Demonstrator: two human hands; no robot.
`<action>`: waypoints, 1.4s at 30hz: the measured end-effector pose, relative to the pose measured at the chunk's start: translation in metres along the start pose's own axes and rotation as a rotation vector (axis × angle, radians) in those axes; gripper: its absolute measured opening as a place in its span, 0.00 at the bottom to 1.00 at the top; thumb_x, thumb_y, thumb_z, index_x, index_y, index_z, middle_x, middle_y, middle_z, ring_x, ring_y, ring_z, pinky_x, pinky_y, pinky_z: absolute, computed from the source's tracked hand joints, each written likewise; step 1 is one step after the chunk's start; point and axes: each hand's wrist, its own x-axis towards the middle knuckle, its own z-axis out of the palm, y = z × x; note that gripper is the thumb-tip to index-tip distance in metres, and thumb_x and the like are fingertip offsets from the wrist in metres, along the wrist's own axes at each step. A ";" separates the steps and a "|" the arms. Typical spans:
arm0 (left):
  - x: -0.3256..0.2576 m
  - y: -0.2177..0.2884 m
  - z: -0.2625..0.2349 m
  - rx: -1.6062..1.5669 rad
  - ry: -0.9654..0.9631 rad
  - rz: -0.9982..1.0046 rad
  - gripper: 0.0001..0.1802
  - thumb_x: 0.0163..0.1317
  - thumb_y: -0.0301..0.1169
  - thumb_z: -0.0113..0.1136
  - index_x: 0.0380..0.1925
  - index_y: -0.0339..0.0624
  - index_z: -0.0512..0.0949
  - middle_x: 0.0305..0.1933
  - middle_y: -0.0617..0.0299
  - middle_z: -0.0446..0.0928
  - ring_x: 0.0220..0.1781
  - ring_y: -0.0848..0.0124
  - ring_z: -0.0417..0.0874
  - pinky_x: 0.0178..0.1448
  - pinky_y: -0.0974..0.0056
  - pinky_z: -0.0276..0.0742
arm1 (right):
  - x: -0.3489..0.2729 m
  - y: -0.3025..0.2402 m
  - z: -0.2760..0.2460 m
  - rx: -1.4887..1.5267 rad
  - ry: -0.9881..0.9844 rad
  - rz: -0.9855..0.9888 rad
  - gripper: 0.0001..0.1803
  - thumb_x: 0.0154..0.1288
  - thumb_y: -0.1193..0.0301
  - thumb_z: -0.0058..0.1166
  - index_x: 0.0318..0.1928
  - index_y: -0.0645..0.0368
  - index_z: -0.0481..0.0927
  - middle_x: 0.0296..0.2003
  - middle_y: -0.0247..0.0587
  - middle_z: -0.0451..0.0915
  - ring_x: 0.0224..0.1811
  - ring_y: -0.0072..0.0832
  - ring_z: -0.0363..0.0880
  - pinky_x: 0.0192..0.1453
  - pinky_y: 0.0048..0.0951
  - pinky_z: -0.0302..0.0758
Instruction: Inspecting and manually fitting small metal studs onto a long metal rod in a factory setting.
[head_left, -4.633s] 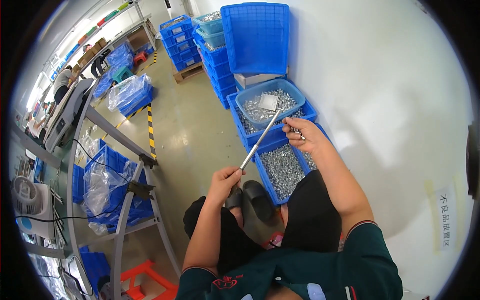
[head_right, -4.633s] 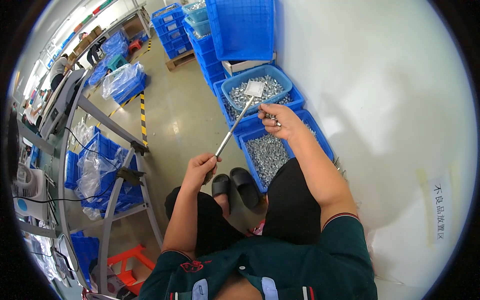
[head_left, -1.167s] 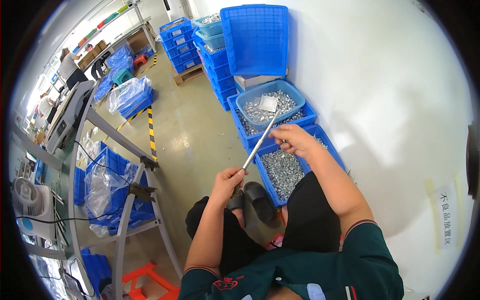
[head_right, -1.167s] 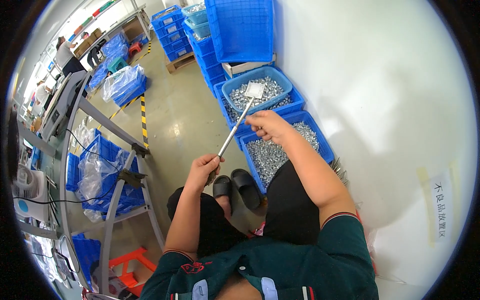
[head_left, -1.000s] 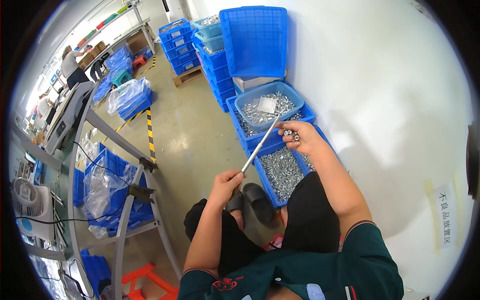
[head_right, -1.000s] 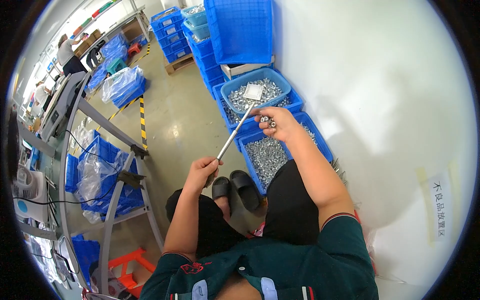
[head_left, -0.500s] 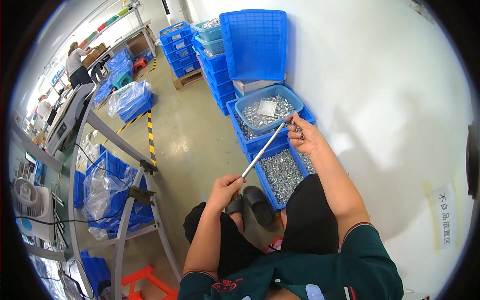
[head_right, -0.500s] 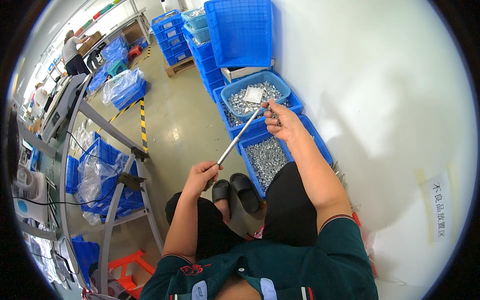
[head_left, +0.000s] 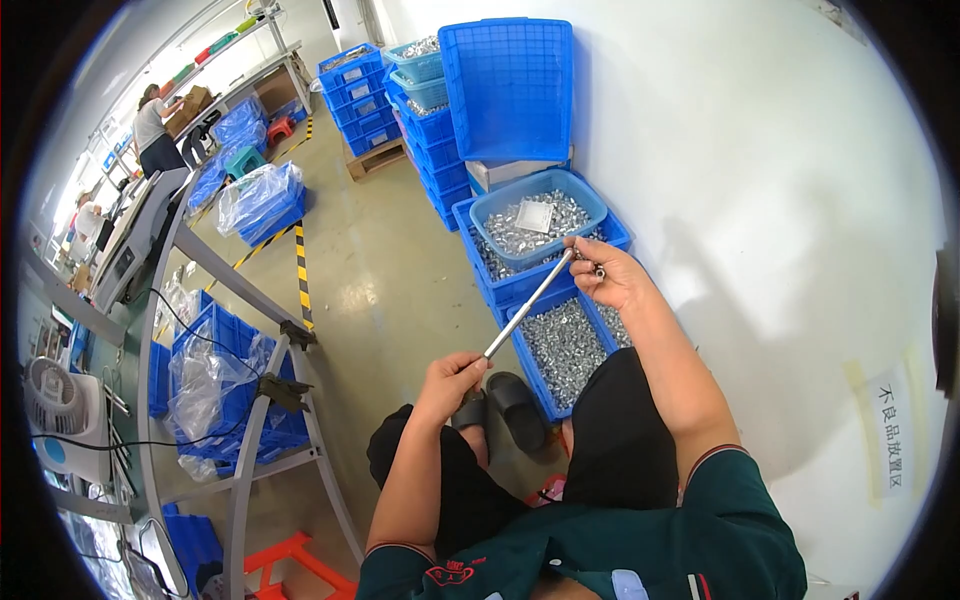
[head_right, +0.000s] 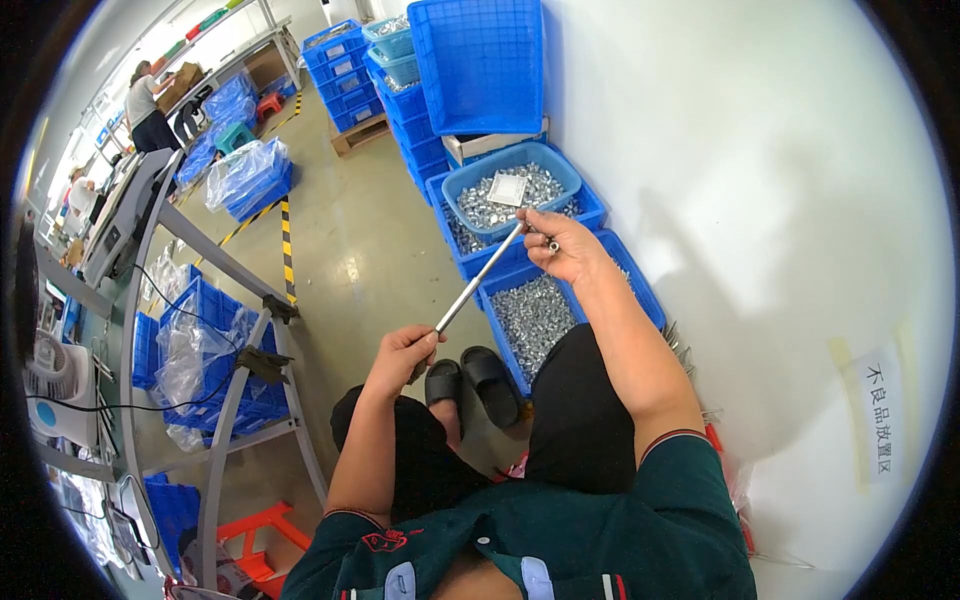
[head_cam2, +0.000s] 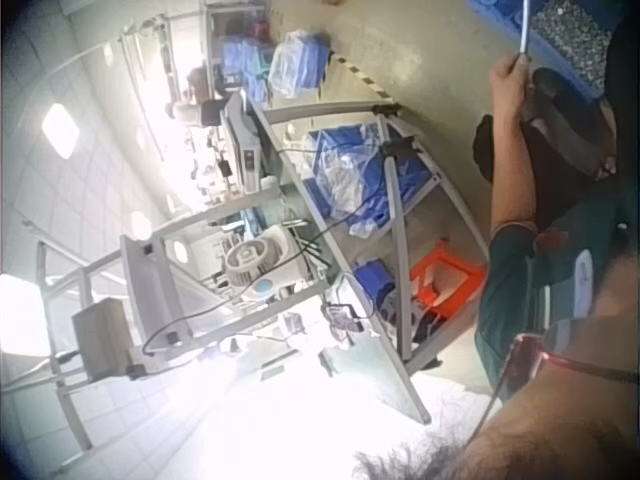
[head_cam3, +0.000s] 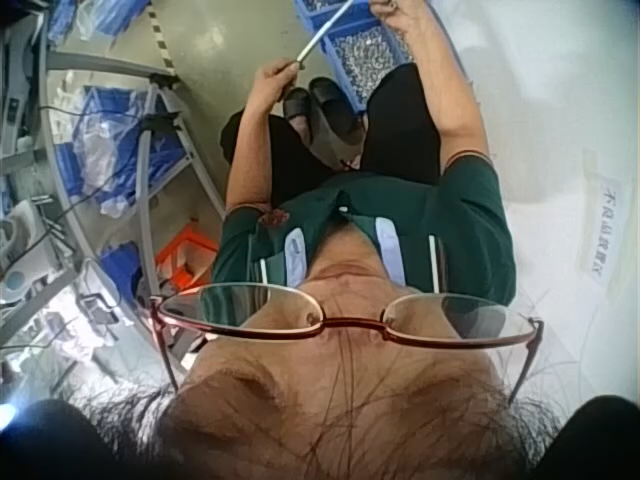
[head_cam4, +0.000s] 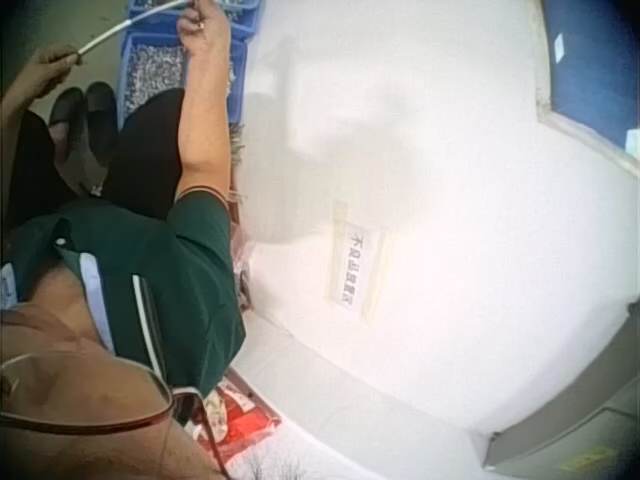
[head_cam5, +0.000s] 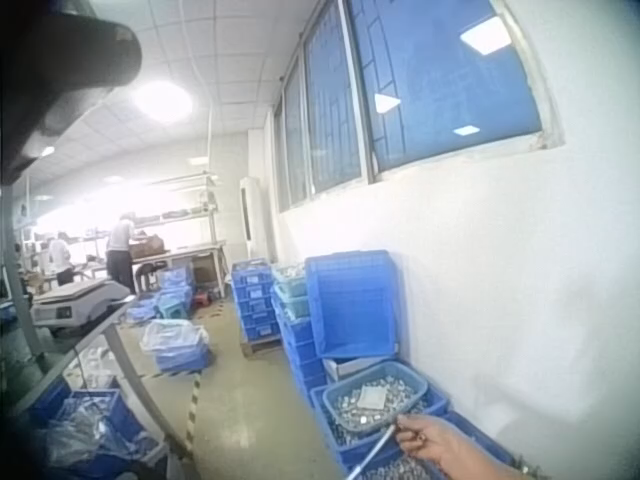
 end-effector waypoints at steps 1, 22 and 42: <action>0.001 -0.002 0.000 0.019 -0.006 0.020 0.12 0.61 0.33 0.53 0.35 0.35 0.78 0.19 0.70 0.69 0.19 0.83 0.64 0.23 0.76 0.57 | 0.000 0.001 0.001 0.003 -0.016 -0.007 0.09 0.59 0.72 0.56 0.37 0.64 0.74 0.26 0.34 0.71 0.20 0.14 0.63 0.15 0.12 0.56; 0.005 0.000 0.006 -0.024 0.038 0.028 0.13 0.61 0.34 0.53 0.36 0.33 0.78 0.19 0.70 0.68 0.22 0.82 0.65 0.26 0.75 0.58 | -0.008 0.044 0.046 -0.674 -0.135 0.298 0.10 0.58 0.73 0.55 0.41 0.61 0.76 0.21 0.26 0.66 0.17 0.11 0.57 0.15 0.12 0.48; 0.002 0.003 0.001 -0.040 0.055 0.019 0.12 0.60 0.32 0.54 0.34 0.32 0.78 0.19 0.69 0.69 0.22 0.81 0.66 0.27 0.75 0.59 | 0.012 0.006 -0.009 -0.169 0.243 0.154 0.11 0.64 0.74 0.44 0.42 0.68 0.72 0.32 0.46 0.74 0.23 0.21 0.69 0.18 0.16 0.66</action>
